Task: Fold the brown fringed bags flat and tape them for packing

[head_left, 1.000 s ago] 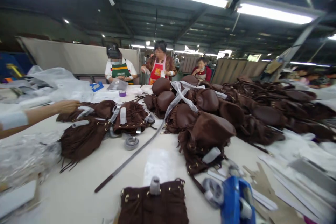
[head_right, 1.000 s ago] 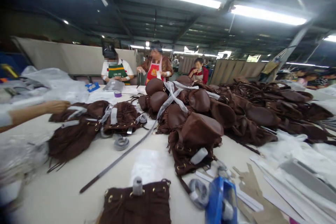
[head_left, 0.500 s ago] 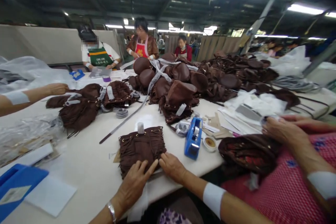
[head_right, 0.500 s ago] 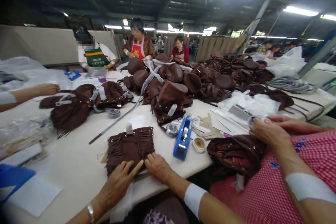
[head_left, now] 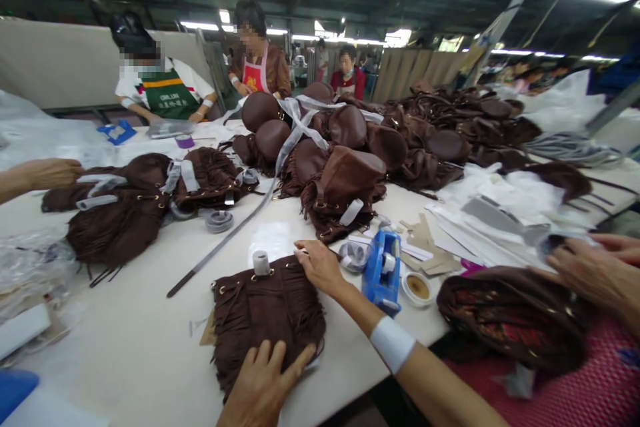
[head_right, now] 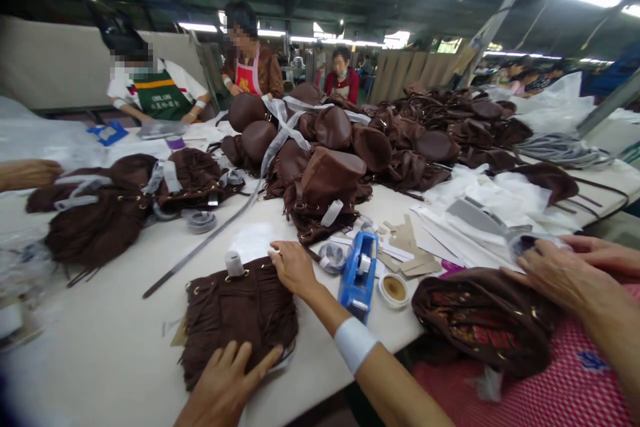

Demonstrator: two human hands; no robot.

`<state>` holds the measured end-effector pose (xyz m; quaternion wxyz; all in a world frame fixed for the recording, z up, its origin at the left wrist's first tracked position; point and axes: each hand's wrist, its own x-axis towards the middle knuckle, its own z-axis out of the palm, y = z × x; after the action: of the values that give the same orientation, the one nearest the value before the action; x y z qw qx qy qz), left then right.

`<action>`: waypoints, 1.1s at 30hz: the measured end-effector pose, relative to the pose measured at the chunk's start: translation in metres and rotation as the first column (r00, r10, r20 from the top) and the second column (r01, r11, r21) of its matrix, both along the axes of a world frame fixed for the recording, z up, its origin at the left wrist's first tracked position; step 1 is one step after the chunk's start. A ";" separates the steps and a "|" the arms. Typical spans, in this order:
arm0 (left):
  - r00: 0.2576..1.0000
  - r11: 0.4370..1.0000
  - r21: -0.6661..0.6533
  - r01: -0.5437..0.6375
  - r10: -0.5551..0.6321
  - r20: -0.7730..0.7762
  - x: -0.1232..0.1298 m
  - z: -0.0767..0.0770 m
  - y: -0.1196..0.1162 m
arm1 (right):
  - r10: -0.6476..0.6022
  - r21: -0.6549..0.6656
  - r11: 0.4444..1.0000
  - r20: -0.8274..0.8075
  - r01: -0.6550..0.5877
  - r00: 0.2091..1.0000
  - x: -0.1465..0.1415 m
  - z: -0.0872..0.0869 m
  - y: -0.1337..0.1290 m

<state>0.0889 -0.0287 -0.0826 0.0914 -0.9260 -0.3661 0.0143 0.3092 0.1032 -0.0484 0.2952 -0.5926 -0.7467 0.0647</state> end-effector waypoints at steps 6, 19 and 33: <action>0.998 0.959 -0.276 0.062 -0.063 0.008 0.001 0.006 0.015 | 0.051 -0.115 0.993 0.137 -0.035 0.989 -0.028 -0.041 0.052; 0.966 0.971 -0.223 0.083 -0.024 0.256 -0.016 0.001 0.017 | -0.002 -0.130 0.991 0.229 0.032 0.974 -0.025 -0.015 0.059; 0.867 0.983 -0.169 0.069 0.024 0.497 -0.026 -0.002 0.011 | 0.322 -0.340 0.930 0.565 -0.141 0.759 -0.224 0.004 0.053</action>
<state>0.0627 -0.0181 -0.0843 -0.0904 -0.9070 -0.3636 -0.1923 0.0851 0.1561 -0.0441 -0.0589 -0.5184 -0.8530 0.0097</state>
